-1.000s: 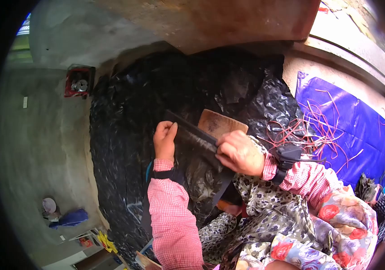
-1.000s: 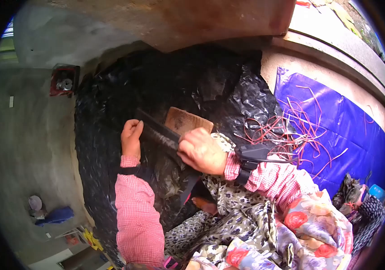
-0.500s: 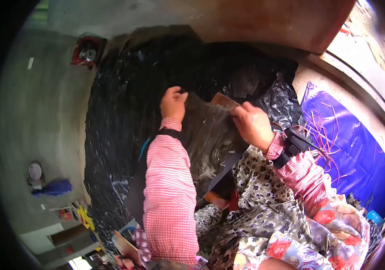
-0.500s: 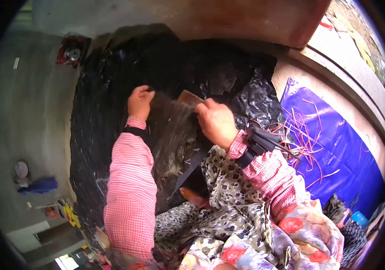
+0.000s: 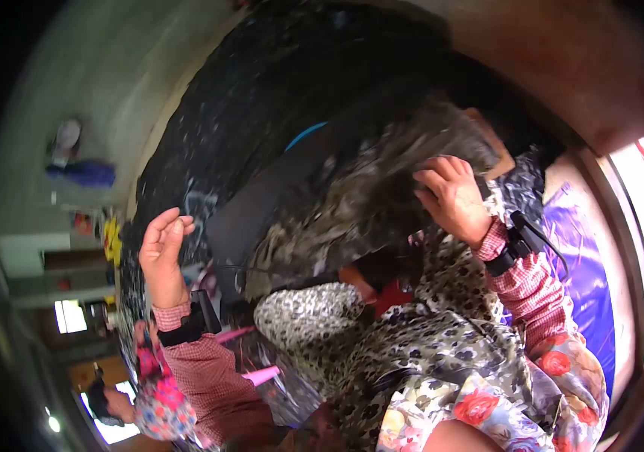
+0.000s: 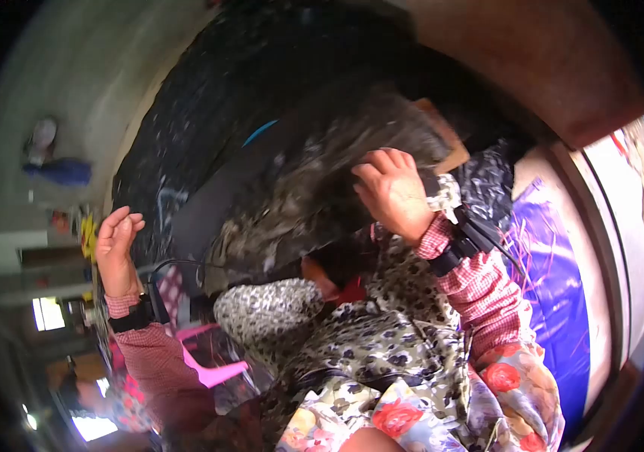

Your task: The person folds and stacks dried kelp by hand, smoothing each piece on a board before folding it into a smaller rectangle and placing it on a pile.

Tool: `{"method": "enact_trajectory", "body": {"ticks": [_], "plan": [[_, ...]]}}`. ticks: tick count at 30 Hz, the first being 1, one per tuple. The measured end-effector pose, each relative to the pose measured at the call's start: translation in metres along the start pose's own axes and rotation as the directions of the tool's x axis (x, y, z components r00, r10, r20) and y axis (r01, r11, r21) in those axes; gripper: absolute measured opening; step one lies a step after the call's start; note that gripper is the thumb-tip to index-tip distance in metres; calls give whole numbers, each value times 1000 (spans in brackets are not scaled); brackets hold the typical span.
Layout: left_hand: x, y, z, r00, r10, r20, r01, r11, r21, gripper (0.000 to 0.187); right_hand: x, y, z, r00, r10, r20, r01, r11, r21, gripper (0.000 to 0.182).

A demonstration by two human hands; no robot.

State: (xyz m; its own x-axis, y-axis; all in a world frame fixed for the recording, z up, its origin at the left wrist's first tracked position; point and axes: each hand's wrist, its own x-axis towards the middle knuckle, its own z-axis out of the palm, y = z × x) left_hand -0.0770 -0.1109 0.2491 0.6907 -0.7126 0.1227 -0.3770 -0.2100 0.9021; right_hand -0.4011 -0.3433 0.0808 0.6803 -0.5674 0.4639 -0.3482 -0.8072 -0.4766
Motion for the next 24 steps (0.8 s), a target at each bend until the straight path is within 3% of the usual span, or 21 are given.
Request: {"method": "enact_trajectory", "body": {"ticks": [3,5,7,9,11,13,14,15,17,18,21,23,24], "plan": [[-49,-41,-38,988,-140,-71,143,989,44,28,-1,-20,24,995,-74,60,74,997,1,31],[-72,-93,-37,989,-111,-102,131,967,219,24,0,-28,37,984,-103,142,105,994,-7,31],[-85,-126,-9,999,-41,3,38,940,340,26,2,-37,50,974,-154,166,157,988,-9,33],[-86,-166,20,997,-74,29,61,949,309,30,3,-45,62,965,-148,215,159,987,-36,35],[-74,-176,47,991,-127,36,102,908,406,39,2,-48,67,951,-156,267,179,982,-60,38],[-63,-191,67,996,89,17,-78,748,659,48,0,-48,74,942,-99,322,144,982,-119,39],[-56,-194,75,999,-38,1,28,749,662,56,-2,-44,77,932,-71,357,130,981,-145,40],[-49,-197,78,999,-35,2,25,760,650,56,-4,-42,80,931,-69,359,134,978,-160,40],[-36,-202,81,970,-242,21,147,655,741,57,-9,-35,80,922,-62,383,132,978,-160,41],[-28,-213,74,952,-296,85,155,698,699,50,-10,-35,80,918,-49,394,117,982,-149,43],[-25,-213,53,943,-312,119,157,730,665,26,-10,-34,81,918,-45,395,110,983,-144,42],[-26,-210,42,940,-336,67,228,761,608,23,-9,-35,81,919,-42,393,106,984,-143,43],[-26,-226,38,959,-265,98,181,841,509,17,-9,-36,79,917,-32,397,99,984,-147,43]]}}
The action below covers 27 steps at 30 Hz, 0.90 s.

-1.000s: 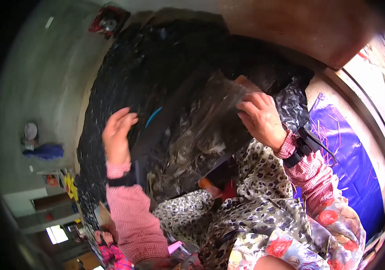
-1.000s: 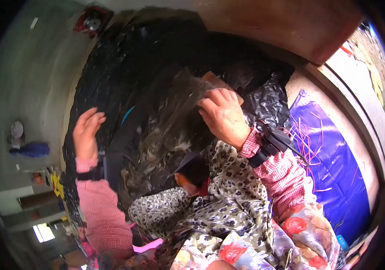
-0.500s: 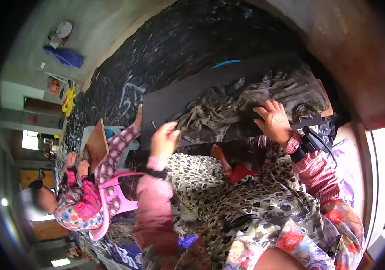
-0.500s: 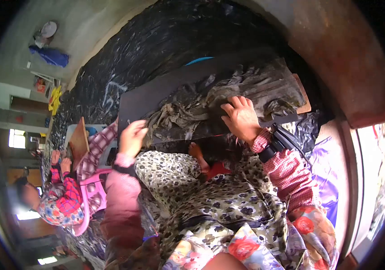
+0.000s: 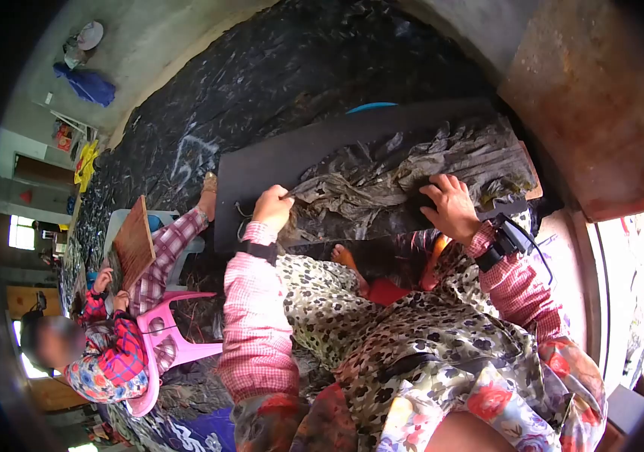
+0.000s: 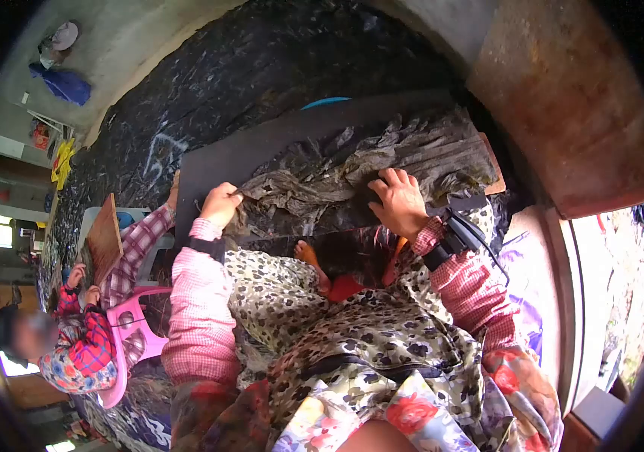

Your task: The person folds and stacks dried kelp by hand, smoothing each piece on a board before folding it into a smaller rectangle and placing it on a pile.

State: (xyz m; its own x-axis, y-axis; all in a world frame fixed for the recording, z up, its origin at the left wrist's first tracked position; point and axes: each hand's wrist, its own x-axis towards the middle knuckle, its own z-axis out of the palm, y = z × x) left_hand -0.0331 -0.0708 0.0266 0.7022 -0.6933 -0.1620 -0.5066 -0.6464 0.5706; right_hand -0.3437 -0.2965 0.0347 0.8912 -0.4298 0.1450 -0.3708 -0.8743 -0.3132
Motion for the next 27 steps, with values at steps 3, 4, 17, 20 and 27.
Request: {"method": "enact_trajectory", "body": {"ticks": [3,4,17,20,27], "plan": [[-14,36,-30,915,-29,402,354,537,-766,11,1,-11,-9,1000,26,-8,-26,1000,-15,42],[-21,54,-33,913,-32,408,360,537,-763,11,3,-19,-14,999,41,-29,-42,999,-32,42],[-43,139,25,980,126,156,169,-98,-981,19,31,-39,-68,942,-20,335,-275,525,805,22],[-42,99,45,955,-56,291,296,163,-941,22,42,-1,-62,997,-77,-29,83,951,298,27],[-53,73,67,919,-46,-392,-118,915,-386,50,32,11,-45,988,-126,-92,127,992,4,33]]}}
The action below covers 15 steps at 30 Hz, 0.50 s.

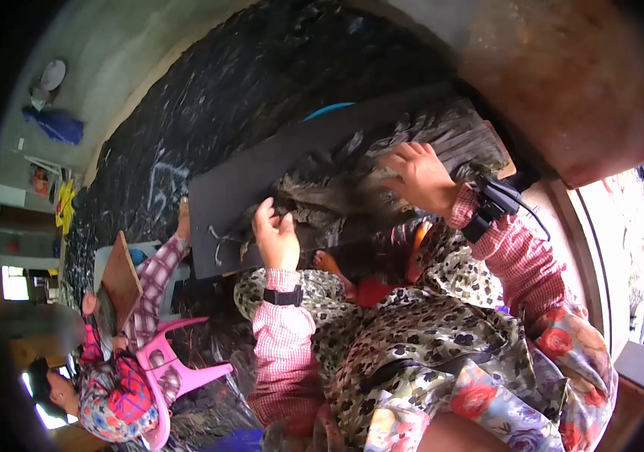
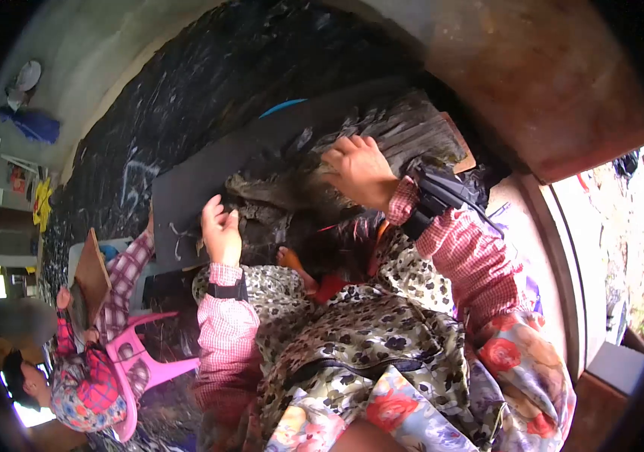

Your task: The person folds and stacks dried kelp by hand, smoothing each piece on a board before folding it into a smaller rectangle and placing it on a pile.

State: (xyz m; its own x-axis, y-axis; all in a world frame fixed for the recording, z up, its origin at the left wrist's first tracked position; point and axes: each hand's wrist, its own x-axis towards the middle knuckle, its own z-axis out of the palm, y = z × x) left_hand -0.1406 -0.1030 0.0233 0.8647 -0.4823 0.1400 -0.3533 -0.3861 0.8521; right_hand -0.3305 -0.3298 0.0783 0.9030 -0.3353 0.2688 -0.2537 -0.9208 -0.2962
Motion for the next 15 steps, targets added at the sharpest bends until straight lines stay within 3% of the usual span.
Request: {"method": "enact_trajectory", "body": {"ticks": [2,4,6,8,10,12,15], "plan": [[3,-5,-3,998,-56,33,56,998,-27,45,-6,-20,15,997,-77,-25,78,996,38,36],[7,-14,-11,990,-139,-18,137,985,-102,42,-9,-43,28,997,-63,52,64,998,-21,46],[11,-27,-29,981,-174,-87,153,966,-208,38,-9,-36,52,987,-80,139,92,992,-84,41],[8,-43,-54,979,-120,-164,77,966,-247,27,-9,-19,55,997,-64,52,64,998,12,33],[4,-62,-79,980,-168,-111,136,959,-250,27,0,-2,33,999,-41,-23,44,988,146,27],[-5,-66,-83,983,-170,-74,148,960,-236,24,6,3,5,997,-20,-75,14,997,-75,26],[-15,-57,-59,998,-50,-32,48,997,-58,27,5,11,-3,995,75,73,-56,972,-228,38]]}}
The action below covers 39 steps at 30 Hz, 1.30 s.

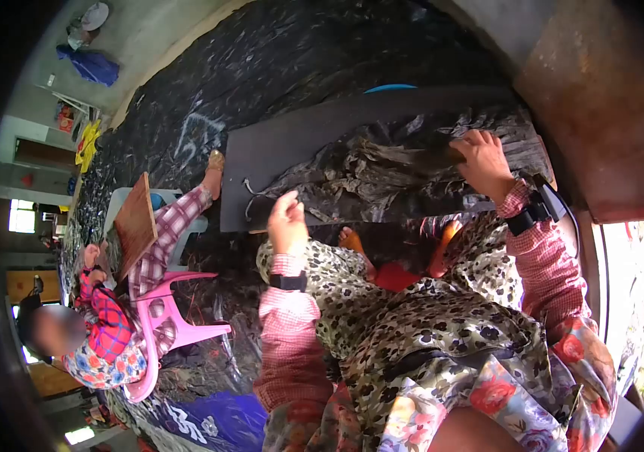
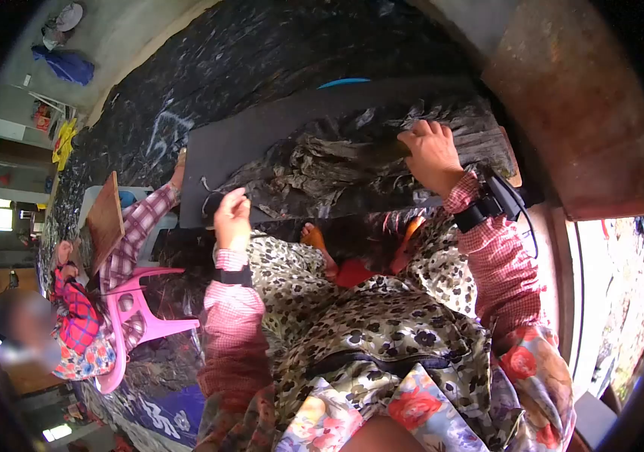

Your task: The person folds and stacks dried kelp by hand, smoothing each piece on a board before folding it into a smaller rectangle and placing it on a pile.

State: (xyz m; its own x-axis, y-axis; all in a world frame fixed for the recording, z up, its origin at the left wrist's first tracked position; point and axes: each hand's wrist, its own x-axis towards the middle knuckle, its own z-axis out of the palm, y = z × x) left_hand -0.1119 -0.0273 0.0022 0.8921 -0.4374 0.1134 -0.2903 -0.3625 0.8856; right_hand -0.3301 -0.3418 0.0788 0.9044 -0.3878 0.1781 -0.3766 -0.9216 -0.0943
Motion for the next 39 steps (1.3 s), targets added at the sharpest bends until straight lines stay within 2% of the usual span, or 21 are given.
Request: {"method": "enact_trajectory", "body": {"ticks": [5,8,9,11,12,13,15,17,19,23,25,27,28,29,30,31,33,35,36,38,39], "plan": [[-4,83,75,903,403,149,-429,832,351,50,-5,-27,7,994,31,101,-35,998,44,55],[-11,87,107,866,114,488,-365,810,458,58,-13,-25,42,993,16,116,-25,996,81,53],[-15,83,113,841,-23,541,-316,791,525,59,-16,-23,45,996,-12,90,3,996,91,53],[-15,72,112,828,-41,559,-290,822,490,59,-17,-22,48,997,-41,69,35,996,78,53],[-18,68,109,850,8,527,-296,835,464,57,-18,-22,49,996,-48,72,41,995,87,53],[-21,61,106,899,205,387,-358,853,381,48,-18,-20,49,994,-64,84,57,995,81,53],[-15,65,83,925,332,183,-375,872,316,37,-16,-14,48,994,-69,90,63,996,71,52],[-9,55,61,986,155,62,-165,864,475,34,-18,-14,47,994,-57,90,46,991,123,52],[-1,30,48,983,184,13,-152,766,625,34,-18,-17,43,996,-49,69,41,993,112,50],[11,19,34,996,69,52,-85,649,756,22,-19,-11,47,996,-37,87,25,990,139,45],[9,28,30,949,316,-7,-183,569,802,12,-21,-12,41,997,-8,80,-4,988,156,42],[10,54,19,980,182,81,-183,661,728,8,-24,-14,30,999,12,40,-19,984,178,41],[7,73,19,997,-3,74,-46,760,649,6,-25,-14,25,1000,22,2,-21,979,204,40],[7,78,21,966,-168,195,116,961,253,8,-27,-14,23,1000,23,7,-24,978,206,40],[9,85,23,896,-254,364,331,929,-167,10,-28,-15,21,999,34,-32,-27,976,216,40],[7,94,28,798,-280,534,509,788,-346,19,-28,-16,18,996,47,-73,-29,973,228,40],[-2,132,56,624,-215,751,713,550,-435,34,-29,-20,11,992,56,-112,-26,967,252,39],[-3,141,77,635,-184,750,624,694,-359,32,-31,-18,7,975,121,-184,-66,958,281,37],[-1,133,85,733,-124,669,451,824,-342,29,-31,-17,6,960,128,-251,-55,959,279,36],[4,123,96,891,73,448,2,987,-163,23,-35,-21,-1,940,153,-304,-53,949,312,37],[9,116,98,877,316,362,-346,938,19,26,-36,-26,-6,918,164,-360,-31,937,349,38]]}}
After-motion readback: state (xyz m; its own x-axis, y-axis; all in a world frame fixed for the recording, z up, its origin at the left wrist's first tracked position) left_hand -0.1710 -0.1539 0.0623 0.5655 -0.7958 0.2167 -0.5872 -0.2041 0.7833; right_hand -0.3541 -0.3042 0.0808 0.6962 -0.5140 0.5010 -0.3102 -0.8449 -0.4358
